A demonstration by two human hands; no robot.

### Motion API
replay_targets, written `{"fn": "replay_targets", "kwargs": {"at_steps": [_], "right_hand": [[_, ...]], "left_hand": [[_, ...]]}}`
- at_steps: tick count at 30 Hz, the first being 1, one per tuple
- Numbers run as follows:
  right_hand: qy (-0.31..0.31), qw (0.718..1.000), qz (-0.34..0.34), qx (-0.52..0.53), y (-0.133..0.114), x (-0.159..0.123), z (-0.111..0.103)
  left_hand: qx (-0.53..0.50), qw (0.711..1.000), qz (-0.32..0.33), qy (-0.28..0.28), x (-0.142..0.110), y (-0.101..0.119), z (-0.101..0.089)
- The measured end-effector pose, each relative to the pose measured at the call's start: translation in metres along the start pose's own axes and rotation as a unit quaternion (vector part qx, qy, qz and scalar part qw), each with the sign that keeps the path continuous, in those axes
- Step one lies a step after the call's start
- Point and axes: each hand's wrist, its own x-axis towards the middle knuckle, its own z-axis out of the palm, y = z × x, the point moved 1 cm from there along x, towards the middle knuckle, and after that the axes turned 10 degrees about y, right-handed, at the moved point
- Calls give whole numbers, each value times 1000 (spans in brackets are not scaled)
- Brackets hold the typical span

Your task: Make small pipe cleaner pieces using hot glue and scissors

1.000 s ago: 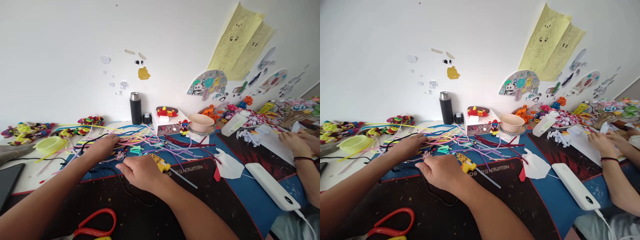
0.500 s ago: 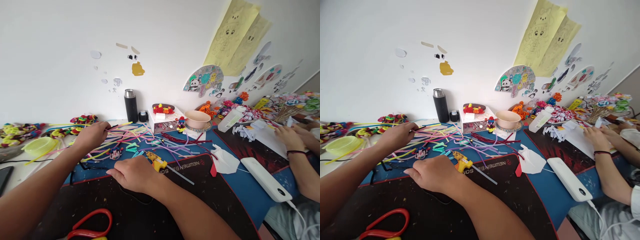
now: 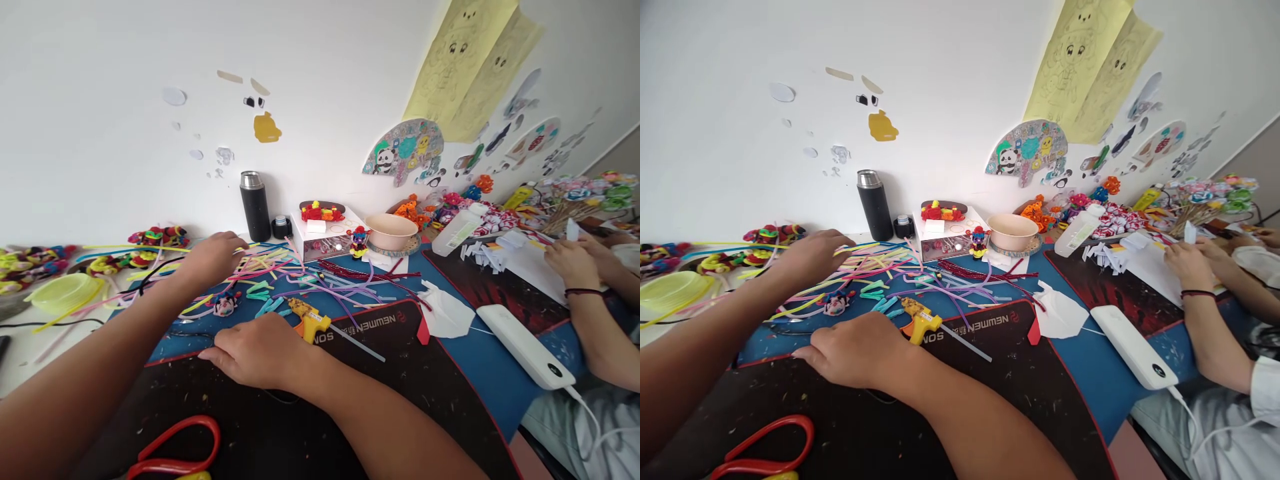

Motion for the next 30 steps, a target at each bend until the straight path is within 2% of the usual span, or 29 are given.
{"fn": "replay_targets", "kwargs": {"at_steps": [4,8,11,15,18,21,23,25,30], "right_hand": [[3,1000,-1,0,1,0,2],[11,1000,0,14,4,0,2],[6,1000,-4,13,4,1,0],[8,1000,-8,3,4,3,-3],[7,1000,-13,8,3,3,-4],[0,1000,-10,17,2,3,-2],[-7,1000,-7,22,1,3,-2],[-19,999,-6,27,0,2,-1],[-50,998,-6,31,-1,3,-2]], "left_hand": [[-6,997,75,-36,23,50,15],[-25,992,111,-56,47,75,44],[-40,989,121,-73,59,78,66],[-81,988,104,-80,68,73,87],[-138,987,65,-56,70,66,93],[-217,976,0,-9,72,57,92],[-278,959,-57,20,74,51,89],[-347,929,-119,43,77,44,86],[-526,811,-246,78,83,29,81]]}}
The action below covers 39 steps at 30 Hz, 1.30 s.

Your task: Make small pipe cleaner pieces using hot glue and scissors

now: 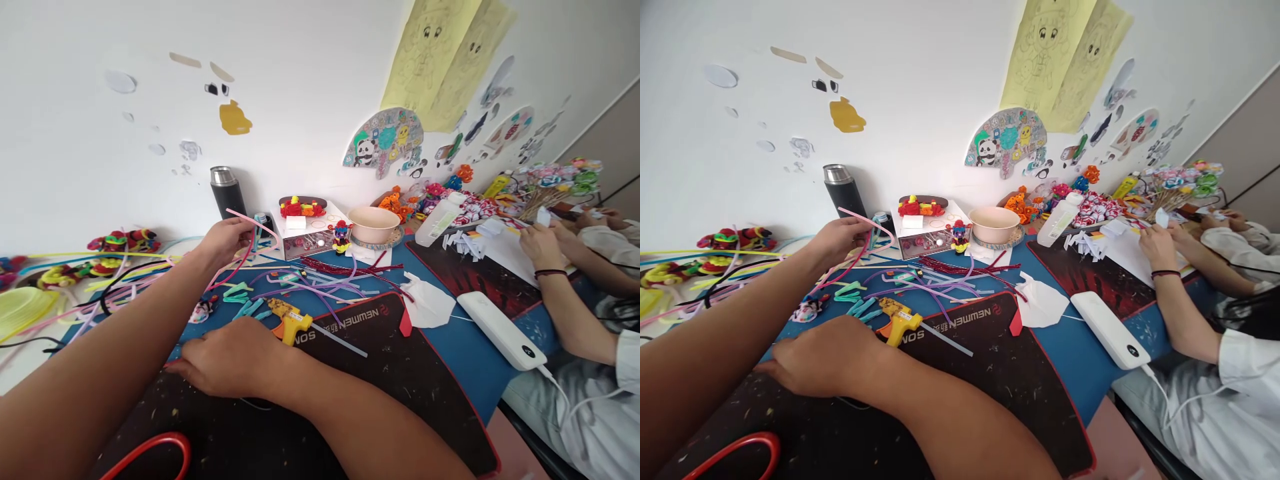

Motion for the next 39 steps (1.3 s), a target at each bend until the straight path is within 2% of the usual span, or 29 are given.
{"fn": "replay_targets", "kwargs": {"at_steps": [4,7,17,26,33,39], "right_hand": [[-10,1000,-1,-5,0,0,2],[-14,1000,-6,-6,0,1,2],[-20,1000,-11,1,1,1,5],[-44,999,-11,14,0,2,1],[-41,999,-9,14,-3,1,1],[-41,999,-9,5,-3,-1,1]], "left_hand": [[-125,990,-68,27,4,1,-5],[-184,977,-94,43,4,3,-8],[-255,957,-114,75,7,9,-21],[-263,955,-105,85,-1,25,-36],[-143,978,-135,74,-3,11,-38],[-146,979,-125,63,3,8,-35]]}}
